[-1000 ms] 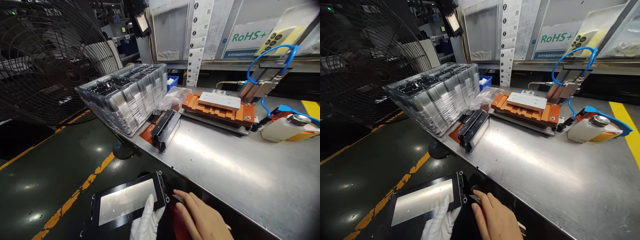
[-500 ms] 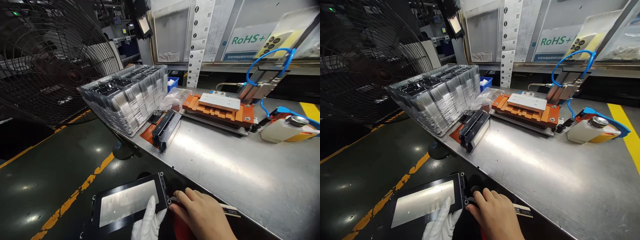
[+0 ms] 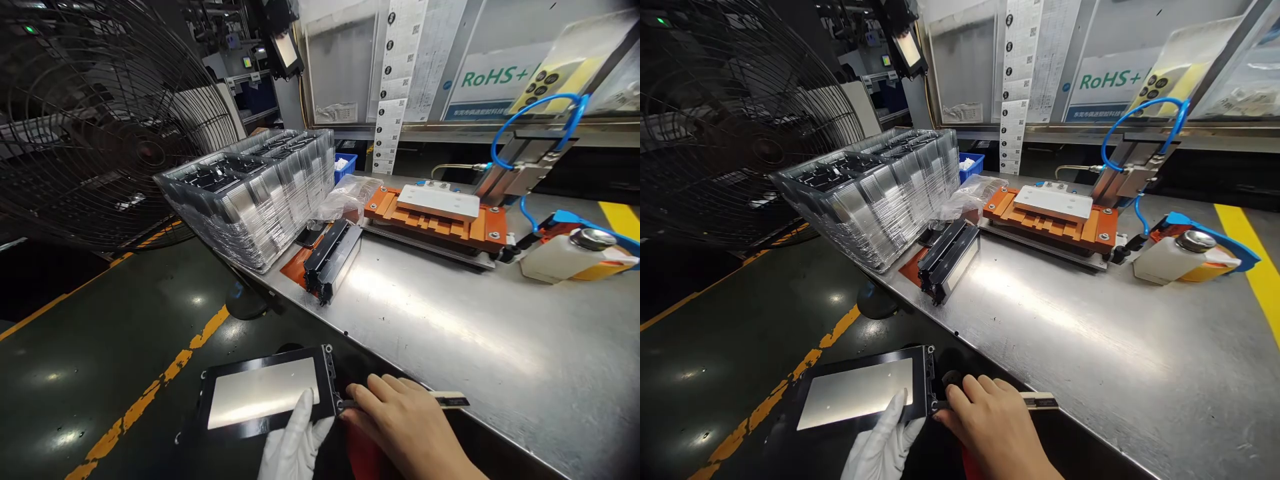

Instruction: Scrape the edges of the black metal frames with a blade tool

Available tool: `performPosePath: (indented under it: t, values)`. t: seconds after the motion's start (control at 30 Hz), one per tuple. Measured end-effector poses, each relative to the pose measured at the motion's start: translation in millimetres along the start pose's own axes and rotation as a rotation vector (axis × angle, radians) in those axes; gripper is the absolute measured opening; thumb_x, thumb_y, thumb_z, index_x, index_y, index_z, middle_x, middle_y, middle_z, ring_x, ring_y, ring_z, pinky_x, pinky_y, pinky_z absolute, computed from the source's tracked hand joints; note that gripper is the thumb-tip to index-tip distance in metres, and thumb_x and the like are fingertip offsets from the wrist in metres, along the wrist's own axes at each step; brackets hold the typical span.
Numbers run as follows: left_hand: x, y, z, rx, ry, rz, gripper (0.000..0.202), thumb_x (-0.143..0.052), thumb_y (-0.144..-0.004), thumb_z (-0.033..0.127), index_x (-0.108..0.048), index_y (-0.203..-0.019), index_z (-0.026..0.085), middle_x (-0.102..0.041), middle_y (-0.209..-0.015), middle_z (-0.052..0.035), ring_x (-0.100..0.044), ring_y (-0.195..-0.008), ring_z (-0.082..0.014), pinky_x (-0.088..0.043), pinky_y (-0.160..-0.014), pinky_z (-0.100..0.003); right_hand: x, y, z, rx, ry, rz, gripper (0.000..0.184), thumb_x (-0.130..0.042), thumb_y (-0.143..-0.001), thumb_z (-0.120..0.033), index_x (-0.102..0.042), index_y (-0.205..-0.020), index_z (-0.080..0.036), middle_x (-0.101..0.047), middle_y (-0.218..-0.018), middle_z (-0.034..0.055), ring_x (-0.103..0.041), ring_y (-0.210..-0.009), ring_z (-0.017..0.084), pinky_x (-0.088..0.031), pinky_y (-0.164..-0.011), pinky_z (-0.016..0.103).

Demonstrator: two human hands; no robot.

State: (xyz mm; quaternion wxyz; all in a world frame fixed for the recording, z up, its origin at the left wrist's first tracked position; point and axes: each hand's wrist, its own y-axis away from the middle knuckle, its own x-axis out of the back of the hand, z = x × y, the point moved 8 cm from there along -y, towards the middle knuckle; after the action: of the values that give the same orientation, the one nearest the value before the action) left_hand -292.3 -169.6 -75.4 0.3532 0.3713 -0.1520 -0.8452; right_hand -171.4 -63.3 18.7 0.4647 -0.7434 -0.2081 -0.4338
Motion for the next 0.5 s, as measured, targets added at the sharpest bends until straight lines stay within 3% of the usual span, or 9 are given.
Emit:
performPosePath:
  t: [0.2,0.33,0.5]
  values:
    - [-1.3,-7,-8,0.217,-0.001,-0.006,0.015,-0.080,-0.077,0.013,-0.080,-0.092,0.012,-0.080,-0.104,-0.0109,-0.071,-0.108,-0.0301,-0.060,-0.097,-0.036,0,5,2,0.088,0.016,-0.006,0.055,-0.022,-0.107,-0.046,-0.055,-0.068,-0.025,-0.057,-0.054,-0.0045,-0.052,-0.046,0.014,-0.030,-0.050,0.033]
    - [-13.8,-4,-5,0.300,-0.038,-0.016,0.014,-0.075,-0.083,0.014,-0.078,-0.096,0.008,-0.077,-0.112,-0.0144,-0.069,-0.113,-0.0304,-0.062,-0.092,-0.035,-1,8,2,0.132,0.000,-0.019,0.054,-0.025,-0.106,-0.048,-0.051,-0.066,-0.024,-0.056,-0.053,-0.0050,-0.049,-0.045,0.013,-0.028,-0.050,0.033]
    - [-35.2,1,2,0.387,-0.058,-0.106,0.026,-0.076,-0.084,0.022,-0.077,-0.104,0.007,-0.076,-0.111,-0.0169,-0.073,-0.102,-0.0288,-0.062,-0.076,-0.028,-2,11,0,0.186,-0.029,-0.035,0.051,-0.033,-0.105,-0.051,-0.049,-0.065,-0.024,-0.055,-0.052,-0.0061,-0.047,-0.043,0.012,-0.028,-0.049,0.032]
